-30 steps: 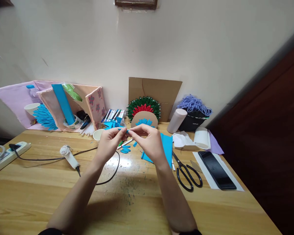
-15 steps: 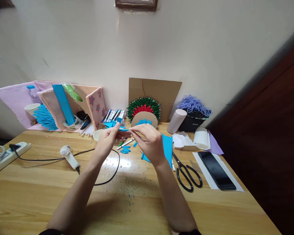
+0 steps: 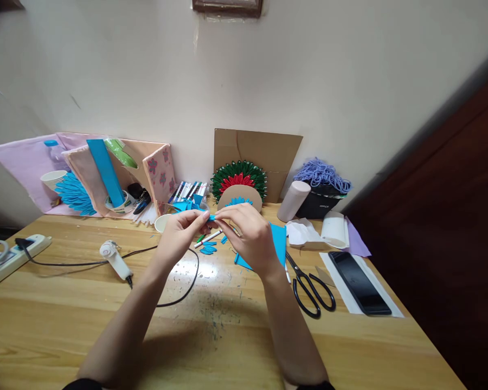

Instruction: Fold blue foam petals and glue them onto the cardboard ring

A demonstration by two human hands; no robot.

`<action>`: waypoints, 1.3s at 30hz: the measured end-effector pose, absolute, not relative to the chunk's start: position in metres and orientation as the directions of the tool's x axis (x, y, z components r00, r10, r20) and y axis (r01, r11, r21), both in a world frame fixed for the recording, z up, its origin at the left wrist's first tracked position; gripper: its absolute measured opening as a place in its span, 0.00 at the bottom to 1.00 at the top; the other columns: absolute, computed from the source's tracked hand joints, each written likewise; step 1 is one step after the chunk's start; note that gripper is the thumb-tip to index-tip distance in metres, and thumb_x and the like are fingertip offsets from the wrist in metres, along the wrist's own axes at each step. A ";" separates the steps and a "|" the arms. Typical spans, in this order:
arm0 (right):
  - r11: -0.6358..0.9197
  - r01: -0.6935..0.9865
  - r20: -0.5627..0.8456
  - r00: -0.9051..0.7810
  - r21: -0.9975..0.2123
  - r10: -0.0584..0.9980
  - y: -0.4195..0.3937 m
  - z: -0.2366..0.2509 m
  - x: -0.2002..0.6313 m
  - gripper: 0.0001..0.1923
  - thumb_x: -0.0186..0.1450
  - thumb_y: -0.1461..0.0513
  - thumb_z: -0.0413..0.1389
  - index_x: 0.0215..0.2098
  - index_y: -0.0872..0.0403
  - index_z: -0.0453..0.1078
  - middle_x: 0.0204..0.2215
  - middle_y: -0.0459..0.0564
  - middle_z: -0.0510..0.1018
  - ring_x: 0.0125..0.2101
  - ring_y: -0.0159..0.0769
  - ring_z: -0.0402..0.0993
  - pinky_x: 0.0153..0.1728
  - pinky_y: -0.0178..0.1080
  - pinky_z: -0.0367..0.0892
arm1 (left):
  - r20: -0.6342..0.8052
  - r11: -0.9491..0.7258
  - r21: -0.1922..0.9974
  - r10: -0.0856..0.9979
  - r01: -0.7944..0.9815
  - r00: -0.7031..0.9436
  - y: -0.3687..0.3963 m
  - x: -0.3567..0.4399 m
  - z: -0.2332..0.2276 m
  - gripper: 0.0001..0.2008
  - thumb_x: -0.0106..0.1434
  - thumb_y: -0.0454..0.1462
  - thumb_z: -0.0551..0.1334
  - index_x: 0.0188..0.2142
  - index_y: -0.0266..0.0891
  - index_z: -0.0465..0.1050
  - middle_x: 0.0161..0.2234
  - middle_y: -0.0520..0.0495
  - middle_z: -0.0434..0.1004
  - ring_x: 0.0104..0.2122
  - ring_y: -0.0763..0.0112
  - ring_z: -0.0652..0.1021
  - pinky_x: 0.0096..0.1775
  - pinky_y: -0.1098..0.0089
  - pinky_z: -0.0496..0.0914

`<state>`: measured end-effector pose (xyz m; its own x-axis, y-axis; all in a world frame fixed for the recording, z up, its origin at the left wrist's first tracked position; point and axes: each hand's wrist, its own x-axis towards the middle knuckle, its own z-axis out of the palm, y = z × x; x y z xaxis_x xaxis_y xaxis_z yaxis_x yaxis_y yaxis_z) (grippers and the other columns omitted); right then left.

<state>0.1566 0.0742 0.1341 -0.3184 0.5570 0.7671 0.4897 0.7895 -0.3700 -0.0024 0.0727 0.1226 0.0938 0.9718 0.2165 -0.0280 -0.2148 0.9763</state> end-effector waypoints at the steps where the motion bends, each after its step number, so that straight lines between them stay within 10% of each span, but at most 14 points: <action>1: 0.785 0.488 0.766 -0.310 -0.381 0.564 0.074 0.135 0.157 0.07 0.61 0.66 0.54 0.36 0.50 0.71 0.34 0.48 0.78 0.38 0.37 0.73 0.41 0.43 0.68 | 0.236 -0.234 0.972 0.967 -0.030 0.090 0.072 -0.002 0.123 0.12 0.59 0.43 0.60 0.32 0.36 0.75 0.29 0.47 0.77 0.27 0.74 0.75 0.32 0.75 0.70; 5: 0.727 0.460 0.721 -0.233 -0.510 0.653 0.072 0.136 0.156 0.04 0.61 0.64 0.55 0.34 0.50 0.70 0.33 0.48 0.77 0.38 0.37 0.73 0.41 0.42 0.67 | 0.328 -0.329 0.944 0.940 -0.006 0.090 0.069 0.000 0.127 0.14 0.56 0.41 0.63 0.42 0.38 0.72 0.41 0.45 0.76 0.35 0.72 0.76 0.35 0.73 0.71; 17: 0.376 0.056 0.362 -0.175 -0.925 0.916 0.083 0.126 0.151 0.06 0.57 0.59 0.58 0.28 0.53 0.69 0.30 0.47 0.75 0.33 0.35 0.73 0.36 0.39 0.69 | 0.319 -0.318 0.948 0.947 -0.030 0.049 0.071 0.000 0.123 0.09 0.53 0.41 0.66 0.28 0.36 0.73 0.27 0.49 0.77 0.29 0.74 0.76 0.32 0.74 0.71; 26: 0.733 0.456 0.756 -0.176 -0.505 0.631 0.075 0.134 0.155 0.04 0.60 0.65 0.57 0.32 0.50 0.71 0.37 0.48 0.74 0.42 0.39 0.68 0.45 0.46 0.64 | 0.079 -0.038 0.986 0.965 -0.165 0.251 0.076 -0.009 0.125 0.18 0.59 0.47 0.57 0.30 0.34 0.78 0.29 0.44 0.80 0.28 0.70 0.78 0.35 0.71 0.71; 39: 0.788 0.586 0.807 -0.364 -0.189 0.464 0.076 0.137 0.170 0.07 0.59 0.66 0.57 0.33 0.48 0.74 0.38 0.49 0.74 0.43 0.41 0.66 0.43 0.46 0.66 | 0.059 -0.031 0.992 0.970 -0.120 0.236 0.077 -0.008 0.124 0.14 0.54 0.45 0.64 0.33 0.37 0.78 0.31 0.45 0.80 0.31 0.71 0.78 0.35 0.73 0.70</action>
<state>0.1698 0.0764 0.1371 -0.3640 0.4644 0.8074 0.5861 0.7879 -0.1890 -0.0075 0.0766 0.1245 0.2359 0.9700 0.0591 -0.1199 -0.0312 0.9923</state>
